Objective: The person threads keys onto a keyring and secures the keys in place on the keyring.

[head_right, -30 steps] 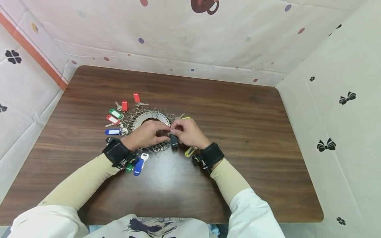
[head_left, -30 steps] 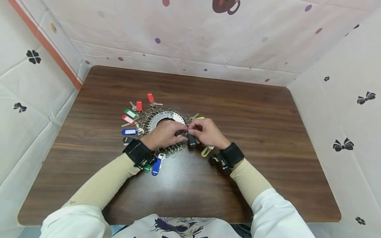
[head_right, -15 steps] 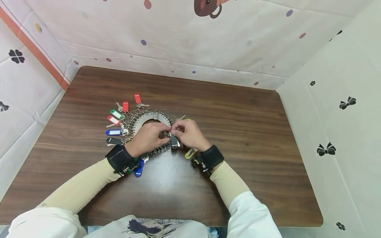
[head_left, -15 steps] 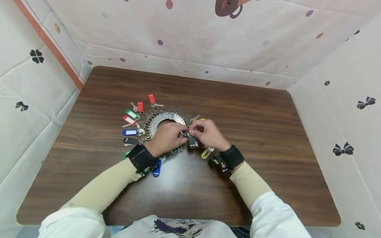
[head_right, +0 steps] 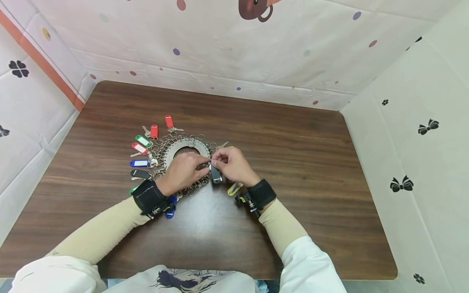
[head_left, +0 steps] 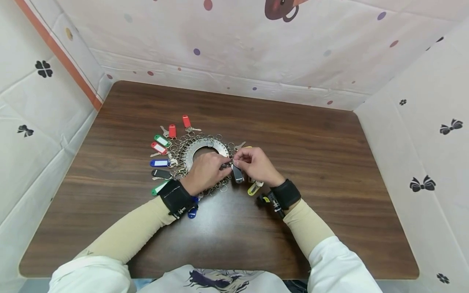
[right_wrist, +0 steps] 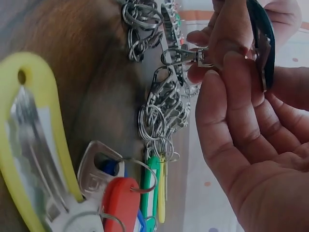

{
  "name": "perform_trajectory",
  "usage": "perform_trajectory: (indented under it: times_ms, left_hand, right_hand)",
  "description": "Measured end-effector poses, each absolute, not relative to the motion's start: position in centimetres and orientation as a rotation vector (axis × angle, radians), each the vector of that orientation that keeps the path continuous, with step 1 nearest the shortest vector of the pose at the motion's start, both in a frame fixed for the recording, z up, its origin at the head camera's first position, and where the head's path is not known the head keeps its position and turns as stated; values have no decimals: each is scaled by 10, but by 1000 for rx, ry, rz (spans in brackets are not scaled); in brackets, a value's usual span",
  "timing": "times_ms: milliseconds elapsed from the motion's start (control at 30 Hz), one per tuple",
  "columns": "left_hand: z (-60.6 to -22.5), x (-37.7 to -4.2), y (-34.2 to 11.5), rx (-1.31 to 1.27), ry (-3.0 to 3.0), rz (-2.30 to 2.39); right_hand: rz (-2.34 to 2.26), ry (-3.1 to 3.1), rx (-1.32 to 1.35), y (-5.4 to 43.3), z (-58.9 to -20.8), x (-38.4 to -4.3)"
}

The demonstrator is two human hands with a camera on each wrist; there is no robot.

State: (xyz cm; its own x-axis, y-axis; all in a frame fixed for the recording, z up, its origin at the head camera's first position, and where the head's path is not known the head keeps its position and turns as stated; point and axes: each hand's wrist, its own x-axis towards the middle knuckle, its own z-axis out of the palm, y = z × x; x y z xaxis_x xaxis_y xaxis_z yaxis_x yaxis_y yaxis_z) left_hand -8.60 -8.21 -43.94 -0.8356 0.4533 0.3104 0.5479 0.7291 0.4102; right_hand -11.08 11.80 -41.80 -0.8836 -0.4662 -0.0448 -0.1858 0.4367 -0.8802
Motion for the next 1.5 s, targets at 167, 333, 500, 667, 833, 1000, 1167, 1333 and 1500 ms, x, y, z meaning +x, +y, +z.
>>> perform_trajectory:
  times_ms: [167,333,500,667,833,1000,1167,1333,1500]
  left_hand:
    - [-440,-91,-83,-796,-2751,-895]
    - [-440,-92,-84,-791,-2710,-1021]
    - [-438,-96,-89,-877,-2708,-1017]
    - [-437,-101,-94,-945,-2726,-1087]
    - [-435,-105,-97,-972,-2769,-1156]
    - [-433,-106,-98,-975,-2821,-1146]
    - [-433,-106,-96,-991,-2835,-1109]
    - [-432,-104,-94,-949,-2813,-1096]
    - [-433,-100,-90,-879,-2808,-1016]
  right_hand:
    - [-1424,2399,-573,119,-416,-110]
    - [-1430,2391,-564,120,-415,-111]
    - [-1426,2389,-611,121,-417,-113]
    - [-1415,2395,-648,122,-416,-113]
    - [-1369,2413,-684,121,-415,-113]
    - [-1315,2435,-705,121,-415,-114]
    - [-1313,2433,-701,122,-415,-115]
    - [-1321,2432,-700,123,-415,-116]
    - [-1348,2422,-686,122,-414,-117]
